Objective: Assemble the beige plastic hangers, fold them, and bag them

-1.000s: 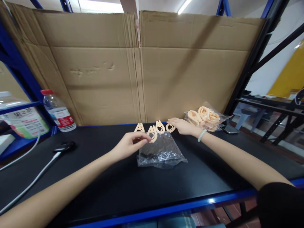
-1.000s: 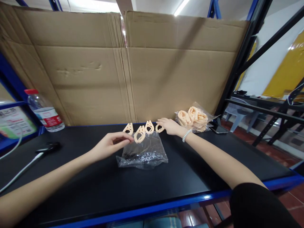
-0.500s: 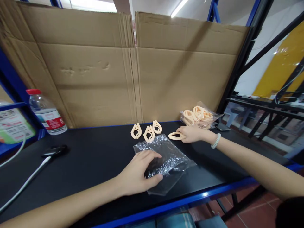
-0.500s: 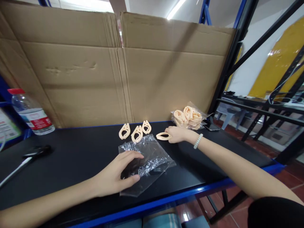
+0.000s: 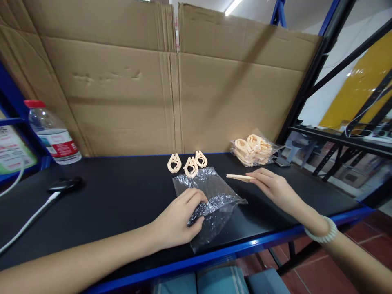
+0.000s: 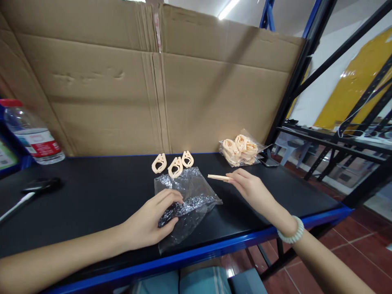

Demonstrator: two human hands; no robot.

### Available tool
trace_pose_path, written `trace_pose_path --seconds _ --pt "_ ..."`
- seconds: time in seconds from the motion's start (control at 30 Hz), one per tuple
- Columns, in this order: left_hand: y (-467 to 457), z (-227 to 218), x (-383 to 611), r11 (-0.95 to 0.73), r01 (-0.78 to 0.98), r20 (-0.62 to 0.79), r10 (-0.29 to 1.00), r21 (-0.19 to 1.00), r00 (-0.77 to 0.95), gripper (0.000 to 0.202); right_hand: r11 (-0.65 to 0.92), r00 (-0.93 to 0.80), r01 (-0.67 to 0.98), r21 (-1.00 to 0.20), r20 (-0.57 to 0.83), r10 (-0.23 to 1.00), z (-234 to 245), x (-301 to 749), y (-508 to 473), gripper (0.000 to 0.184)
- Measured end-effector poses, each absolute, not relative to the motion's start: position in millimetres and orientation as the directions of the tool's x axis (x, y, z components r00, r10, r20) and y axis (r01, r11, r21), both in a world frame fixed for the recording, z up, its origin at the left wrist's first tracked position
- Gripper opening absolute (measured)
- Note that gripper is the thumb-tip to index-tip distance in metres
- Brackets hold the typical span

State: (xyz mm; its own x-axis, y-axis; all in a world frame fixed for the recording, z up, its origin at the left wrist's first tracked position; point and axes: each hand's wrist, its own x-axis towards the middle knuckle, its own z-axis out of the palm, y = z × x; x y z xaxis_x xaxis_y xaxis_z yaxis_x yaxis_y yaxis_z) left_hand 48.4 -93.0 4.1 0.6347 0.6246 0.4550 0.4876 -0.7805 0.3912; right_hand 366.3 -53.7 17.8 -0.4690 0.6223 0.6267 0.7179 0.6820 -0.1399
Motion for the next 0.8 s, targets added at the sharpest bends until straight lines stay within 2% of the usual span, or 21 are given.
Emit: trace_pose_path --seconds 0.07,0.13,0.23,0.37,0.57,0.67,0.8 --pt "-94 4 49 -0.787 0.493 0.466 0.616 0.370 0.635 0.025 0.699 -0.430 0.707 -0.107 0.720 0.545 28 359 -69 0.020" --pt "-95 3 49 -0.789 0.498 0.477 0.614 0.359 0.629 0.021 0.725 -0.432 0.685 -0.071 0.762 0.483 37 349 -85 0.024" --pt "-94 2 49 -0.800 0.484 0.485 0.599 0.354 0.637 0.014 0.765 -0.477 0.642 -0.049 0.755 0.449 44 333 -109 0.031" --pt "-95 3 50 -0.809 0.466 0.475 0.587 0.358 0.655 0.012 0.814 -0.578 0.580 -0.010 0.699 0.420 38 319 -128 0.027" --pt "-95 4 49 -0.746 0.504 0.463 0.665 0.435 0.585 0.012 0.866 -0.646 0.498 0.027 0.678 0.350 27 318 -136 0.026" --pt "-94 3 47 -0.725 0.516 0.456 0.689 0.457 0.564 0.011 0.860 -0.668 0.490 0.143 0.696 0.265 29 313 -137 0.027" --pt "-94 3 47 -0.725 0.515 0.467 0.688 0.456 0.555 0.010 0.808 -0.747 0.464 0.363 0.650 0.137 37 301 -137 0.030"
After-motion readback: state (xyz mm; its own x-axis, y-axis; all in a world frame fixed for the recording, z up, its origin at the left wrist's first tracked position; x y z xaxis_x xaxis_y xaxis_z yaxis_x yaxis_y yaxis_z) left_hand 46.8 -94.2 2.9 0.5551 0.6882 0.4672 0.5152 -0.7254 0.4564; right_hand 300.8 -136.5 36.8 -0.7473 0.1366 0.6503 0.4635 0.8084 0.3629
